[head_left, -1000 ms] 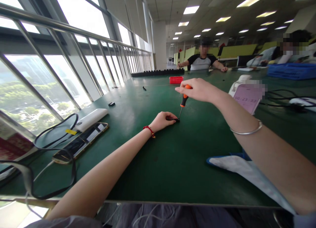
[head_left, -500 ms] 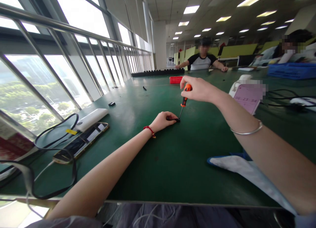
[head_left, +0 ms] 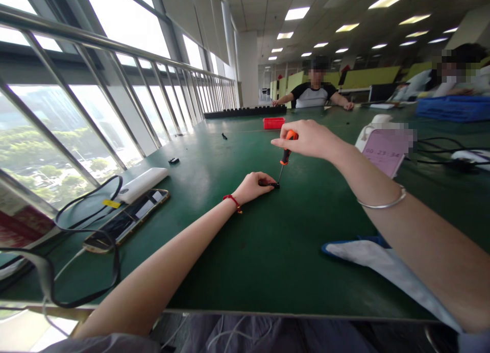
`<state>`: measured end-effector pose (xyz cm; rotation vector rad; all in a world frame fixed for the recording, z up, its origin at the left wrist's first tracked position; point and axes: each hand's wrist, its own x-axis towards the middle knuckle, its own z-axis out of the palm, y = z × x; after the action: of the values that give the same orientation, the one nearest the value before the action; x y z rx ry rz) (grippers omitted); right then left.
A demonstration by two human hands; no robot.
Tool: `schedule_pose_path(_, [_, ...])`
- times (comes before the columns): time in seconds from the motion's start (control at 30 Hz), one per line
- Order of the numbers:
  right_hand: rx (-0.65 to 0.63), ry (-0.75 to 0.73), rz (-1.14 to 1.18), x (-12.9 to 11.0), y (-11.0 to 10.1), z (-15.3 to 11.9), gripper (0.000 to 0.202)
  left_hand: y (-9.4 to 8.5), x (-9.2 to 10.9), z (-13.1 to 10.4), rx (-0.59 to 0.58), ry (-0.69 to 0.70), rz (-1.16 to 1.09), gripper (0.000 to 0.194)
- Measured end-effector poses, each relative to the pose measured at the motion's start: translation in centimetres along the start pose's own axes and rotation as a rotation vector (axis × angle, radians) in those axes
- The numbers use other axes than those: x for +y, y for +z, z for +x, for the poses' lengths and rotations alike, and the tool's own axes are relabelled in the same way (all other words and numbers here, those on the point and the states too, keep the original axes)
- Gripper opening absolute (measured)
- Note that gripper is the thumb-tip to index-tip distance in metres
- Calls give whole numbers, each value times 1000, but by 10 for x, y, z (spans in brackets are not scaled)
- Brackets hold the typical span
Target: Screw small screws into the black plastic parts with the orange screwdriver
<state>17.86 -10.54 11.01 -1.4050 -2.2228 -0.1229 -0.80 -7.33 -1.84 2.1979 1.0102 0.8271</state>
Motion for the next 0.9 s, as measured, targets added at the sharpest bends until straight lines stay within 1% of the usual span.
schedule_pose_path(0.1, [-11, -10, -2, 0, 0, 0, 18, 0, -1, 0, -1, 8, -4, 20])
schedule_pose_path(0.17, [-21, -15, 7, 0, -1, 0, 23, 0, -2, 0, 0, 14, -8, 20])
schedule_pose_path(0.33, [-23, 0, 17, 1, -1, 1, 24, 0, -3, 1, -3, 27, -14, 20])
schedule_pose_path(0.4, [-32, -10, 26, 1, -1, 1, 18, 0, -3, 1, -3, 25, -10, 20])
schedule_pose_path(0.47, [-40, -13, 36, 1, -2, 1, 23, 0, -3, 1, -2, 21, -7, 20])
schedule_pose_path(0.6, [-49, -2, 52, 0, -2, 0, 26, 0, -1, 0, -5, 16, -11, 21])
schedule_pose_path(0.7, [-56, -3, 41, 0, -3, 0, 19, -1, 0, 0, -10, 15, -18, 21])
schedule_pose_path(0.8, [-66, 9, 24, 1, -3, 1, 30, -1, 0, 0, -16, 13, -20, 21])
schedule_pose_path(0.9, [-58, 14, 18, 1, -3, 1, 26, -1, -1, 0, -14, 14, -25, 21])
